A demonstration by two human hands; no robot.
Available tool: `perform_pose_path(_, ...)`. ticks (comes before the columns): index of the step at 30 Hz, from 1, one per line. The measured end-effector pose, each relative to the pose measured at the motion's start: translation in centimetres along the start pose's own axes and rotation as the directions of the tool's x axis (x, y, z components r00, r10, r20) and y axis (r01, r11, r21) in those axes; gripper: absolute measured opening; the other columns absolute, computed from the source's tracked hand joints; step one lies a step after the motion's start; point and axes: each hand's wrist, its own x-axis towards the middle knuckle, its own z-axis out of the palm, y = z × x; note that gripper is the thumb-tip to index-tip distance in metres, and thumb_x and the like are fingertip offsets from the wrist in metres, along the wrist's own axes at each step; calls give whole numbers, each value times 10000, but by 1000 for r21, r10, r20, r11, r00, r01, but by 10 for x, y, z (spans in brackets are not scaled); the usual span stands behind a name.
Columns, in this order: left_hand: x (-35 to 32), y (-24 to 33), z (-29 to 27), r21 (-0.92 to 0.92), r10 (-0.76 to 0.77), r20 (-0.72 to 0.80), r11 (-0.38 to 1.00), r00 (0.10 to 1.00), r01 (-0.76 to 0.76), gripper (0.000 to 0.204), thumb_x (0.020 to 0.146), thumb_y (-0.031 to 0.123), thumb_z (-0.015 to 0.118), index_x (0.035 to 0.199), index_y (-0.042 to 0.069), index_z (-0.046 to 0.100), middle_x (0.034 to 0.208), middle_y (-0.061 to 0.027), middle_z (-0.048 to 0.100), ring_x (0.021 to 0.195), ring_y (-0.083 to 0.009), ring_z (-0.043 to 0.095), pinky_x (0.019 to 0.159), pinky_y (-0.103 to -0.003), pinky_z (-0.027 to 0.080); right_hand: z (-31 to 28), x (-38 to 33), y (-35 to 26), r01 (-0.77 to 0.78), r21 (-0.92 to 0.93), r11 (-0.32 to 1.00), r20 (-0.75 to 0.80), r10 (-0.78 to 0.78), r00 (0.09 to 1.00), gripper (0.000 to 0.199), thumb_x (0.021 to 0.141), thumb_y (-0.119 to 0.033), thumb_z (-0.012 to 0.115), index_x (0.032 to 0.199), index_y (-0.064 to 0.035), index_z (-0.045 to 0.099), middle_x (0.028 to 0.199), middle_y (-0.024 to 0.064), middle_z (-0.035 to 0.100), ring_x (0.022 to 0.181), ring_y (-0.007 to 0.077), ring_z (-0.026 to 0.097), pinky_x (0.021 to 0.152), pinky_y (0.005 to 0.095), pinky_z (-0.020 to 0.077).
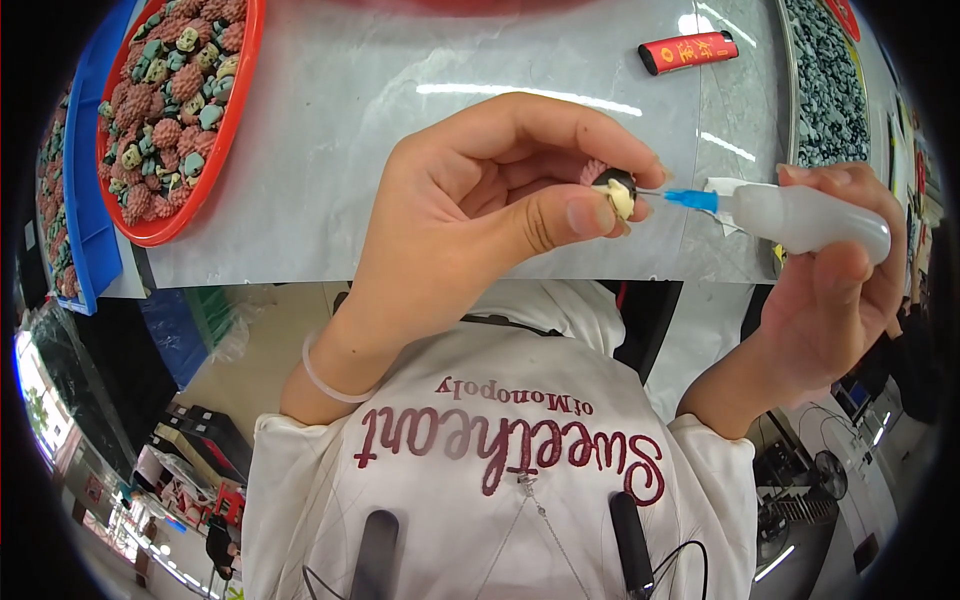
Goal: The person assembles small figurines by taking a figurine head from a tray, applying glue to it with a squeeze bottle, attaching a figurine body to the head, and placing the completed piece into another tray.
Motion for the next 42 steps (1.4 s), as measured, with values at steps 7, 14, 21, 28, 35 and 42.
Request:
perform_pose_path(7, 0, -2, -2, 57, 43, 21, 997, 999, -44, 285, 778, 174, 616, 957, -30, 529, 948, -176, 579, 853, -201, 587, 681, -255, 506, 9, -3, -27, 300, -281, 912, 78, -290, 954, 392, 770, -247, 564, 919, 112, 513, 782, 243, 561, 657, 254, 512, 605, 325, 420)
perform_pose_path(14, 1, -1, -1, 32, 9, -9, 999, 1000, -8, 299, 774, 192, 622, 959, -24, 529, 949, -177, 577, 855, -202, 584, 682, -258, 505, 2, -2, -23, 394, -324, 860, 182, -352, 918, 390, 762, -258, 562, 890, 108, 520, 691, 249, 592, 586, 228, 500, 532, 293, 390)
perform_pose_path(21, 1, -1, 1, -16, 19, -18, 1000, 1000, -20, 291, 773, 196, 622, 945, -19, 529, 942, -184, 575, 812, -204, 596, 670, -263, 509, 1, -10, -8, 209, -118, 971, -139, -225, 964, 393, 789, -261, 591, 958, 81, 498, 942, 244, 527, 634, 200, 520, 518, 251, 410)
perform_pose_path(28, 0, 1, 4, 4, 1, -22, 1000, 1000, -1, 313, 766, 225, 637, 930, -12, 516, 933, -177, 567, 786, -209, 596, 667, -255, 490, 26, 3, 28, 95, 109, 989, -139, -80, 987, 327, 690, 41, 607, 972, 21, 443, 972, 177, 543, 798, 194, 518, 738, 293, 416)
perform_pose_path(35, 0, 1, 5, 36, 3, 1, 999, 1000, -3, 258, 781, 130, 612, 950, -42, 521, 960, -178, 571, 821, -209, 588, 736, -295, 484, 43, 12, 48, 200, -197, 960, -69, -217, 974, 380, 640, 41, 663, 983, -1, 505, 934, 79, 563, 776, 150, 536, 688, 256, 431)
perform_pose_path(42, 2, 2, 6, 63, -11, -14, 998, 1000, 11, 265, 770, 139, 624, 941, -39, 527, 943, -169, 573, 808, -209, 592, 713, -290, 491, 10, 16, 42, 235, -375, 897, 52, -233, 971, 359, 662, 48, 609, 1010, -16, 546, 946, 83, 574, 786, 157, 543, 708, 260, 437)
